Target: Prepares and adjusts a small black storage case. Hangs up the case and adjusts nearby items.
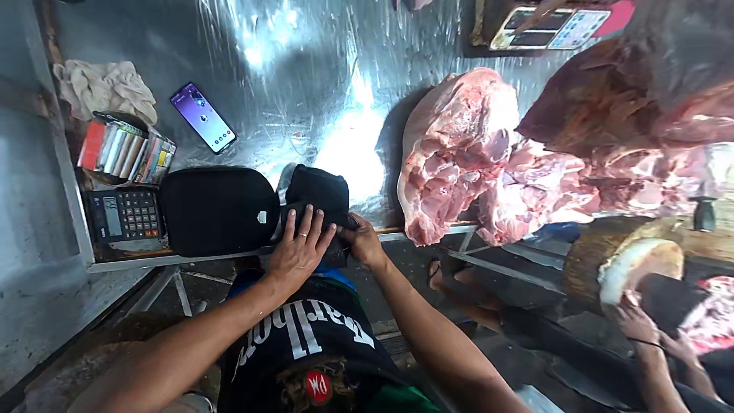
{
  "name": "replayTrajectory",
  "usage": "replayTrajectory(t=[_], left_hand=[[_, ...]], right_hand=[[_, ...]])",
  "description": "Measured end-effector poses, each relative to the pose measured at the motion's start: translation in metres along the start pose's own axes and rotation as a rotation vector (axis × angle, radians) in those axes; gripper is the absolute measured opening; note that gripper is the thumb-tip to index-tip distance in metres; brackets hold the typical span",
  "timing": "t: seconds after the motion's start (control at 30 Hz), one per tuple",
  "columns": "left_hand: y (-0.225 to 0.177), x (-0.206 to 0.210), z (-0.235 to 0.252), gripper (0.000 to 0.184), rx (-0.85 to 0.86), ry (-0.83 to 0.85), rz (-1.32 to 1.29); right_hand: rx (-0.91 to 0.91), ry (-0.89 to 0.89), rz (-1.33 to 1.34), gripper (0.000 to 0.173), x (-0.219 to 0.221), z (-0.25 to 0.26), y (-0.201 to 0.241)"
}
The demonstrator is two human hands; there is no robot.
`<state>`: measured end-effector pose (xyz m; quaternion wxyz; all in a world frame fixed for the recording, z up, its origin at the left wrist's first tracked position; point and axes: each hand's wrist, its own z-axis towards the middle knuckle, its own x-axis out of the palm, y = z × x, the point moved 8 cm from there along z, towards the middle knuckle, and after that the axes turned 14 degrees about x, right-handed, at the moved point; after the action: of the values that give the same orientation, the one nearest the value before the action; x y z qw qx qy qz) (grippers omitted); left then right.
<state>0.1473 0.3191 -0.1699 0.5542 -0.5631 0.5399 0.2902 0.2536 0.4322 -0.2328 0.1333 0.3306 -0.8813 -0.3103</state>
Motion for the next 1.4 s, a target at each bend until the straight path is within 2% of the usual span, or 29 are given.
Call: replayTrajectory(t=[0.2, 0.3, 0.37, 0.43, 0.53, 0.6, 0.67, 0.73, 0.8, 0.9, 1.0, 1.1, 1.2, 1.3, 1.33, 1.4], left_hand=[[0.013, -0.047, -0.021, 0.044, 0.114, -0.13, -0.044], [0.013, -0.079, -0.035, 0.034, 0.173, -0.222, -0.06], [0.012, -0.108, -0.052, 0.035, 0.169, -0.334, -0.09], [0.017, -0.14, -0.081, 0.041, 0.08, -0.497, -0.246], [0.036, -0.163, -0.147, 0.044, -0.231, -0.815, -0.68], [0.046, -0.15, -0.199, 0.047, -0.42, -1.074, -0.971], [0.052, -0.121, -0.243, 0.053, -0.468, -1.39, -1.276], [0.052, -0.096, -0.28, 0.048, -0.496, -1.628, -1.45], [0.052, -0.081, -0.312, 0.041, -0.533, -1.786, -1.552], [0.062, -0.072, -0.355, 0.038, -0.592, -1.906, -1.562], [0.067, -0.071, -0.391, 0.033, -0.62, -2.015, -1.5], [0.077, -0.074, -0.416, 0.029, -0.519, -2.131, -1.467], [0.086, -0.068, -0.431, 0.028, -0.489, -2.21, -1.468], [0.091, -0.064, -0.449, 0.027, -0.429, -2.228, -1.482], [0.092, -0.063, -0.457, 0.026, -0.408, -2.229, -1.486], [0.095, -0.061, -0.472, 0.025, -0.384, -2.237, -1.476]], right_hand=[[0.021, 0.107, 0.088, 0.023, 0.031, -0.032, 0.047], [-0.013, 0.158, -0.023, 0.02, 0.045, -0.048, 0.086], [-0.041, 0.183, -0.177, 0.013, 0.057, -0.067, 0.118], [-0.042, 0.298, -0.245, 0.019, 0.074, -0.09, 0.148], [-0.068, 0.6, -0.208, 0.043, 0.101, -0.11, 0.179], [-0.135, 0.683, -0.181, 0.05, 0.107, -0.1, 0.188], [-0.159, 0.574, -0.156, 0.048, 0.103, -0.067, 0.184], [-0.071, 0.398, -0.239, 0.04, 0.101, -0.021, 0.154], [0.103, 0.319, -0.424, 0.043, 0.114, 0.014, 0.102], [0.254, 0.255, -0.541, 0.065, 0.147, 0.043, 0.05], [0.275, 0.149, -0.554, 0.055, 0.165, 0.051, 0.035], [0.312, 0.095, -0.513, 0.055, 0.174, 0.048, 0.042], [0.358, 0.126, -0.398, 0.047, 0.176, 0.036, 0.052], [0.327, 0.261, -0.33, 0.036, 0.193, 0.006, 0.076], [0.27, 0.288, -0.317, 0.04, 0.2, -0.007, 0.088], [0.107, 0.294, -0.346, 0.07, 0.219, -0.031, 0.117]])
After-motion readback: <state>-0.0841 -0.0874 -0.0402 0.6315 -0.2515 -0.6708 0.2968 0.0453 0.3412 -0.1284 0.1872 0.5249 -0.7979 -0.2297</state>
